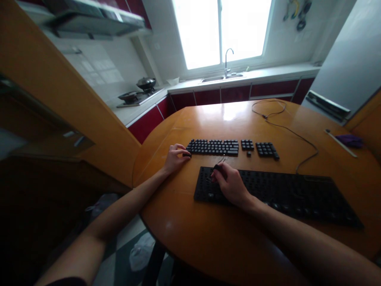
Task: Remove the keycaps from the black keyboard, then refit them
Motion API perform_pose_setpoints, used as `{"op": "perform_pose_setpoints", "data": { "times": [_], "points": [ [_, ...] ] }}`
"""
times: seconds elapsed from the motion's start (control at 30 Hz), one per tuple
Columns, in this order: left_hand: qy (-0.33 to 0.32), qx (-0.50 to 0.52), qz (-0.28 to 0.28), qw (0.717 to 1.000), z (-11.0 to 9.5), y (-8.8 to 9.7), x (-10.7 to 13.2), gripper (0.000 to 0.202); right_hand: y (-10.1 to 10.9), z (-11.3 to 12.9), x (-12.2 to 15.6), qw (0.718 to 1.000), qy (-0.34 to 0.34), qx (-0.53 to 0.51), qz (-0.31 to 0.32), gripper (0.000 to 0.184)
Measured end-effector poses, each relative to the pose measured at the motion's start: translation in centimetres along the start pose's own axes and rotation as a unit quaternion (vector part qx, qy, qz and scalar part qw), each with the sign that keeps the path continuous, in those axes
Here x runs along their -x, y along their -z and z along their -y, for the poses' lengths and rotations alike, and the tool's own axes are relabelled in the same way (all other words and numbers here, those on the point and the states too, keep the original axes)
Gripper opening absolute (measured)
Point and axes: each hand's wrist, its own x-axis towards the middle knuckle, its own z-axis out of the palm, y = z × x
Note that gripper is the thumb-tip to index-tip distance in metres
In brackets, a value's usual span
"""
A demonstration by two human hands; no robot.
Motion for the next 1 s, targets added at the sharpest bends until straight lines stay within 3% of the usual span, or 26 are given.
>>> {"op": "perform_pose_setpoints", "data": {
  "times": [0.27, 0.6, 0.77, 1.0],
  "points": [
    [0.029, -0.016, -0.002, 0.999, -0.4, 0.2, -0.1, 0.021, 0.0, -0.4, 0.0, 1.000, 0.000, 0.004, 0.002, 0.021],
    [0.087, -0.010, -0.020, 0.996, 0.1, 0.2, -0.1, 0.059, 0.0, 0.0, 0.1, 1.000, -0.003, -0.006, 0.004, 0.021],
    [0.185, 0.044, -0.007, 0.982, 1.0, 0.6, 0.4, 0.061, 0.6, 1.0, 0.3, 1.000, 0.005, -0.015, -0.006, 0.020],
    [0.202, 0.082, 0.013, 0.976, 1.0, 0.6, 0.2, 0.061, 1.7, 1.9, 0.4, 0.999, 0.008, -0.020, -0.024, 0.021]
  ]
}}
